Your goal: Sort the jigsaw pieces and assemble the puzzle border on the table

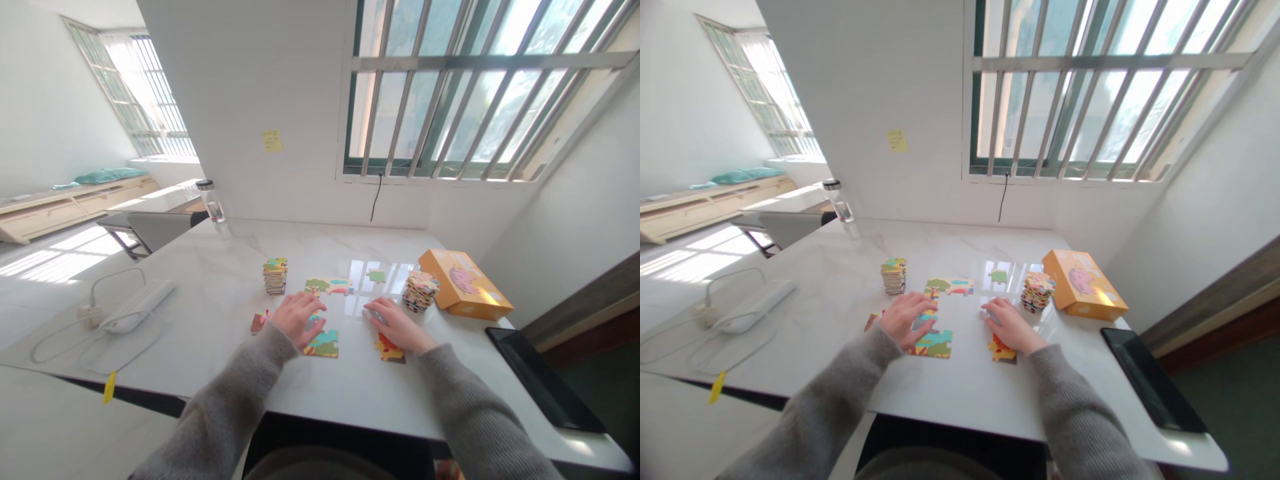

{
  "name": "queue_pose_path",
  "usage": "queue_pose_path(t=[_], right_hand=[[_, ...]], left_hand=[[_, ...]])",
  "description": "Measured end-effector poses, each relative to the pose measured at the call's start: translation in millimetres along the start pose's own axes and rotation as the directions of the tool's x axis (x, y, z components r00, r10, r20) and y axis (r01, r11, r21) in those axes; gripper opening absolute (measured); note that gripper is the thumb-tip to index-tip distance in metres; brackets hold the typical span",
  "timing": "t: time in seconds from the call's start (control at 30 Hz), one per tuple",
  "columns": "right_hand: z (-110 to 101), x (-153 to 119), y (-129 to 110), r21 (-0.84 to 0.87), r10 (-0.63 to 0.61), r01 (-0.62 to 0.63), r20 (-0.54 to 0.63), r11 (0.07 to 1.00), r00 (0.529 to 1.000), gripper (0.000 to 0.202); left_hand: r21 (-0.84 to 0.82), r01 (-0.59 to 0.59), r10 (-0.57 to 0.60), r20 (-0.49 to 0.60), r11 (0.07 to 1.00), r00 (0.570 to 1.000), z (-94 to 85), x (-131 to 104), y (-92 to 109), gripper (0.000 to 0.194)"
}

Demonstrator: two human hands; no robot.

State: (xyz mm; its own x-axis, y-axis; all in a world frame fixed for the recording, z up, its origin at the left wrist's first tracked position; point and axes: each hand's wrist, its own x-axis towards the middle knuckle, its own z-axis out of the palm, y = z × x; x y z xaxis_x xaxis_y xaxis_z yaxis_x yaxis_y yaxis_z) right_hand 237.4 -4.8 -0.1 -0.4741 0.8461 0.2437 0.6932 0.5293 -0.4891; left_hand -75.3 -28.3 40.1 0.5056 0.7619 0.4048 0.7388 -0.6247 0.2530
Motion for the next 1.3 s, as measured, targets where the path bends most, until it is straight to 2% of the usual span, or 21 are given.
queue_pose_path(t=[0.1, 0.17, 0.27, 0.37, 0.6, 0.87, 1.03, 1.17, 1.3], right_hand=[[0.3, 0.3, 0.4, 0.001, -0.014, 0.014, -0.009, 1.000, 1.000, 0.031], [0.7, 0.8, 1.0, 0.000, -0.019, 0.019, -0.016, 1.000, 1.000, 0.031], [1.4, 1.5, 2.2, -0.005, -0.013, 0.013, -0.015, 1.000, 1.000, 0.030], [1.6, 1.6, 3.0, -0.013, -0.007, 0.007, -0.011, 1.000, 1.000, 0.031], [-0.3, 1.0, 1.2, -0.015, -0.004, 0.004, -0.009, 1.000, 1.000, 0.030], [0.5, 1.7, 0.9, -0.014, 0.005, -0.006, -0.010, 1.000, 1.000, 0.030], [-0.3, 1.3, 0.8, -0.026, -0.002, 0.002, 0.005, 1.000, 1.000, 0.031], [-1.1, 0.9, -0.3, -0.020, -0.002, 0.002, 0.010, 1.000, 1.000, 0.031], [-0.2, 0.8, 0.4, -0.018, 0.006, -0.006, 0.012, 1.000, 1.000, 0.031]], left_hand=[[0.013, 0.088, -0.085, -0.136, 0.996, 0.987, -31.1, 10.6, -50.5, 0.024], [0.064, 0.151, -0.137, -0.186, 0.986, 0.973, -44.0, 18.3, -85.7, 0.028], [0.135, 0.233, -0.209, -0.174, 0.963, 0.962, -52.3, 25.8, -125.1, 0.035], [0.173, 0.256, -0.240, -0.107, 0.951, 0.965, -53.3, 27.6, -142.4, 0.032], [0.111, 0.247, -0.240, -0.071, 0.963, 0.968, -51.5, 27.3, -152.7, 0.025], [0.034, 0.218, -0.219, 0.020, 0.975, 0.975, -54.7, 37.0, -170.3, 0.029], [-0.045, 0.152, -0.153, -0.029, 0.987, 0.988, -58.5, 34.2, -173.4, 0.026], [-0.108, 0.140, -0.153, -0.126, 0.984, 0.980, -63.3, 33.7, -163.3, 0.027], [-0.106, 0.051, -0.070, -0.183, 0.993, 0.981, -59.8, 37.3, -128.2, 0.024]])
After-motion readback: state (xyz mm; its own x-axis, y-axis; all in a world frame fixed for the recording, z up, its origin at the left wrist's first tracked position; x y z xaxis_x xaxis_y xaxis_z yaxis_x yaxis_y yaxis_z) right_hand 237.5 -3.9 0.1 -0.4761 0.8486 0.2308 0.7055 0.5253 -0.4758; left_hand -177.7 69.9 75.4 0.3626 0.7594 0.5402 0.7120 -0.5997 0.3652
